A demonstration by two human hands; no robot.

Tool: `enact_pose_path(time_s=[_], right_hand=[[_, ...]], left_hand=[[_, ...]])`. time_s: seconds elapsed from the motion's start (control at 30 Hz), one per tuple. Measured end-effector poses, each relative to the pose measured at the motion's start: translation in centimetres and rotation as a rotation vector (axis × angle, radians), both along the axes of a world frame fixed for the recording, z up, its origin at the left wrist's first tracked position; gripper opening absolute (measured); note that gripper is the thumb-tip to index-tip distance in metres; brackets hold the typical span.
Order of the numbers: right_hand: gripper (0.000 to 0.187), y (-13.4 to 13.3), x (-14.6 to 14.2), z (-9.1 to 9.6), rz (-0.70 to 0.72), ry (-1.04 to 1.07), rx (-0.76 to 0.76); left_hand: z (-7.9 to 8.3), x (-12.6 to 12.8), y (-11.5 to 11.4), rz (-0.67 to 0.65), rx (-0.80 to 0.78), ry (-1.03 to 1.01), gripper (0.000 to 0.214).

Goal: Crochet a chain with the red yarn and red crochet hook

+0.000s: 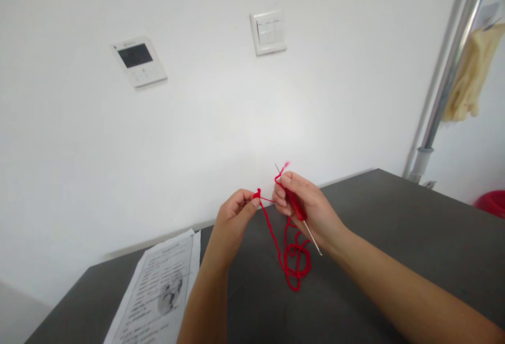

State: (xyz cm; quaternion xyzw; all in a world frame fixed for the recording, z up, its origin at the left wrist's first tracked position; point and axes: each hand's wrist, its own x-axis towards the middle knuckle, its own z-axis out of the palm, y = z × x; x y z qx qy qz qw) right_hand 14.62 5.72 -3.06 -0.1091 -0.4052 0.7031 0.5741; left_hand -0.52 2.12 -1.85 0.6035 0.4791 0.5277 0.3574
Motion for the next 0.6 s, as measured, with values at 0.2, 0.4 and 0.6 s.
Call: enact_pose_path(time_s=[0.2,0.4,0.6], right_hand=[[0.026,0.12,0.20,-0.29,-0.082,-0.258,0.092],[0.025,-0.04,0.09,-0.52,-0.097,-0.537,0.231],[0.024,0.76,0.51,-0.91,-0.268,-0.686,0.343]], left_hand=[[0.27,-0.28,-0.31,0.001,0.000,0.013,0.015],[0.50,-0.35,-0.61,0.004,-0.009,0.026,0.014],[0.69,-0.41,-0.87,0.044,0.027,0.086,0.016]])
